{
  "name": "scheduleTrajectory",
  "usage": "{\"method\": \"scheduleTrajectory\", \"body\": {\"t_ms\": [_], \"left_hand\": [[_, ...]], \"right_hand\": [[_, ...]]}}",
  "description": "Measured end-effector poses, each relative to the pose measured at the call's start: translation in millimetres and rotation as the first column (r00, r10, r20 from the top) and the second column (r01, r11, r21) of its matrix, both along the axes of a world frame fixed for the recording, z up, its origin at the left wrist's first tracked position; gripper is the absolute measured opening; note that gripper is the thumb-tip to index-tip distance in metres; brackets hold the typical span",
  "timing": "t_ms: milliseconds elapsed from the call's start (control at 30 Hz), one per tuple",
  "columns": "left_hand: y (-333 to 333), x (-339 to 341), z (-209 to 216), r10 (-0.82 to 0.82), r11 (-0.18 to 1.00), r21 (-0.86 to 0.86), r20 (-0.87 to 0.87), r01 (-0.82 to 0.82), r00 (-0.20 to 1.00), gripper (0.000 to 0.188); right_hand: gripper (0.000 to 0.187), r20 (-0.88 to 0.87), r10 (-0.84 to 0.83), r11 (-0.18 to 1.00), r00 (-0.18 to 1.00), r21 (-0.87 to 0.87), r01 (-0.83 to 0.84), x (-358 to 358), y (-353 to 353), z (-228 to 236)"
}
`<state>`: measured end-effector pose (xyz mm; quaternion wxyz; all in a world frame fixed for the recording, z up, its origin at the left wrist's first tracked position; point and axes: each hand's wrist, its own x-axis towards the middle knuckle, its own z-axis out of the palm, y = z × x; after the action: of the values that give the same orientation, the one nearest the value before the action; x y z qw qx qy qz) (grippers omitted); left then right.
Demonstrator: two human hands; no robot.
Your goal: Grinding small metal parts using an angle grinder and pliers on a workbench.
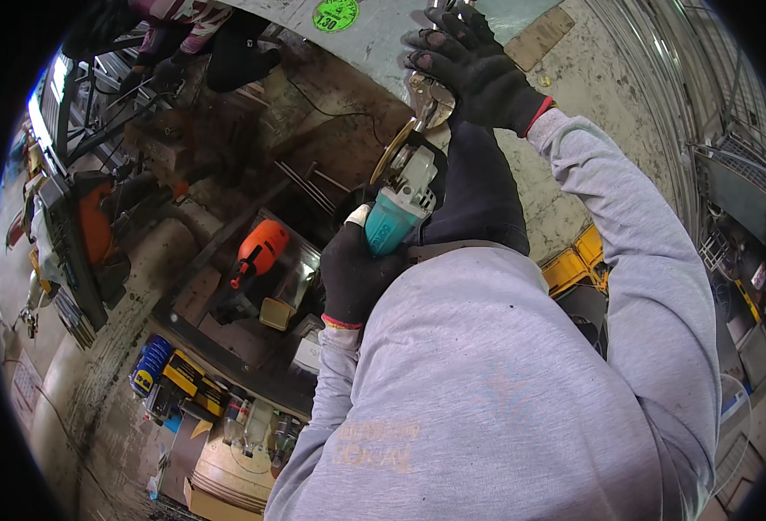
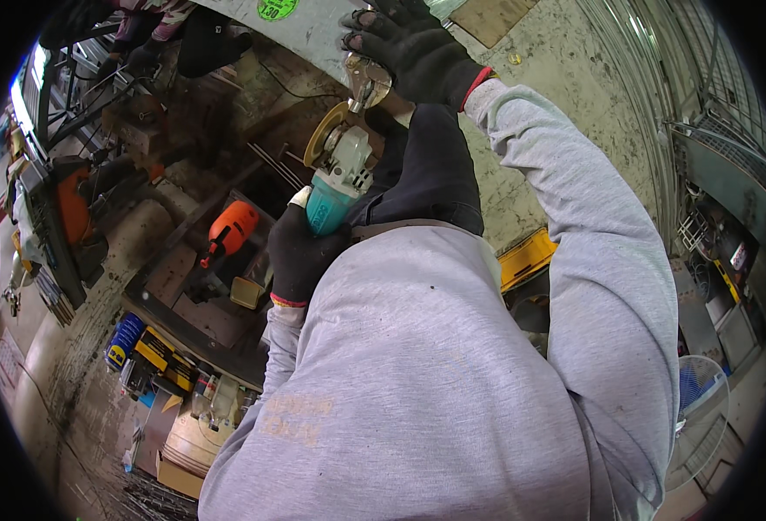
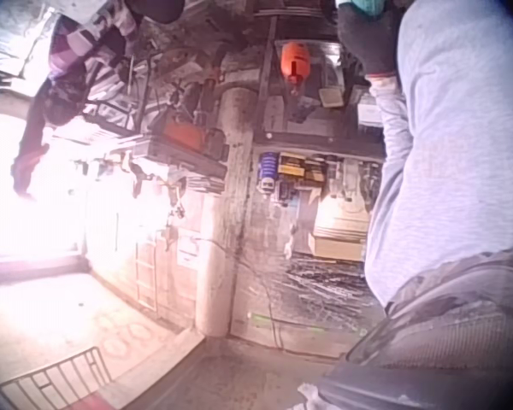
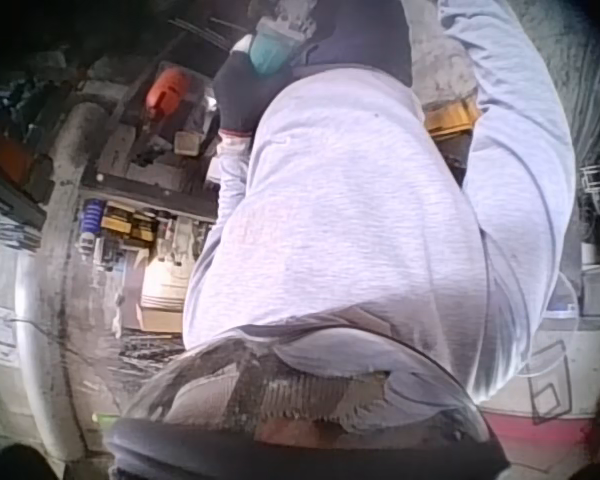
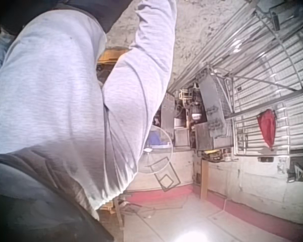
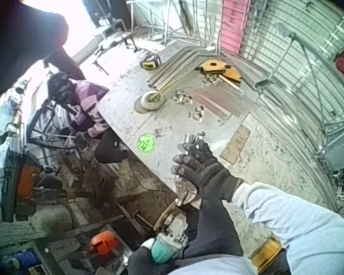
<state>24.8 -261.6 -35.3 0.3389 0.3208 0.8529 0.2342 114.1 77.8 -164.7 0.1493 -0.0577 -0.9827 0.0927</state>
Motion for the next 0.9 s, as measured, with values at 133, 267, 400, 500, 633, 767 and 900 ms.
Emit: {"method": "scheduleTrajectory", "body": {"t_ms": [133, 267, 400, 500, 633, 767, 900], "left_hand": [[-1.4, -0.8, -1.4, 0.0, 1.0, 0.004, 0.019, 0.0, 1.0, 0.058], [1.9, 0.0, 2.1, 0.011, 1.0, 0.012, 0.043, -0.012, 0.999, 0.058], [2.5, 0.6, 2.9, 0.007, 1.0, 0.006, 0.018, -0.007, 1.0, 0.059], [-0.5, 0.8, 0.7, 0.023, 0.999, 0.031, 0.024, -0.023, 0.999, 0.06], [-0.5, 1.3, -0.5, 0.026, 0.998, 0.053, 0.05, -0.029, 0.998, 0.062], [2.6, 0.3, 2.1, 0.005, 0.999, 0.043, 0.05, -0.007, 0.999, 0.064], [0.2, -0.8, 0.4, -0.007, 0.999, 0.044, 0.039, 0.005, 0.999, 0.066]], "right_hand": [[0.048, -0.012, 0.012, 0.998, 1.0, -0.058, -0.013, -1.0, -1.0, 2.6], [0.047, -0.03, 0.005, 0.998, 1.0, -0.062, -0.007, 0.2, -1.0, 1.1], [0.046, -0.025, 0.007, 0.998, 1.0, -0.056, -0.008, -1.3, -0.9, 8.6], [0.052, -0.119, 0.048, 0.99, 0.992, -0.125, -0.063, -3.1, -3.2, 19.9], [0.055, -0.105, 0.039, 0.994, 0.994, -0.097, -0.05, -2.5, -2.7, 21.8], [0.055, -0.092, 0.031, 0.996, 0.995, -0.081, -0.038, -0.7, -2.7, 20.9], [0.055, -0.139, 0.042, 0.985, 0.989, -0.161, -0.064, -2.8, -3.7, 19.4]]}}
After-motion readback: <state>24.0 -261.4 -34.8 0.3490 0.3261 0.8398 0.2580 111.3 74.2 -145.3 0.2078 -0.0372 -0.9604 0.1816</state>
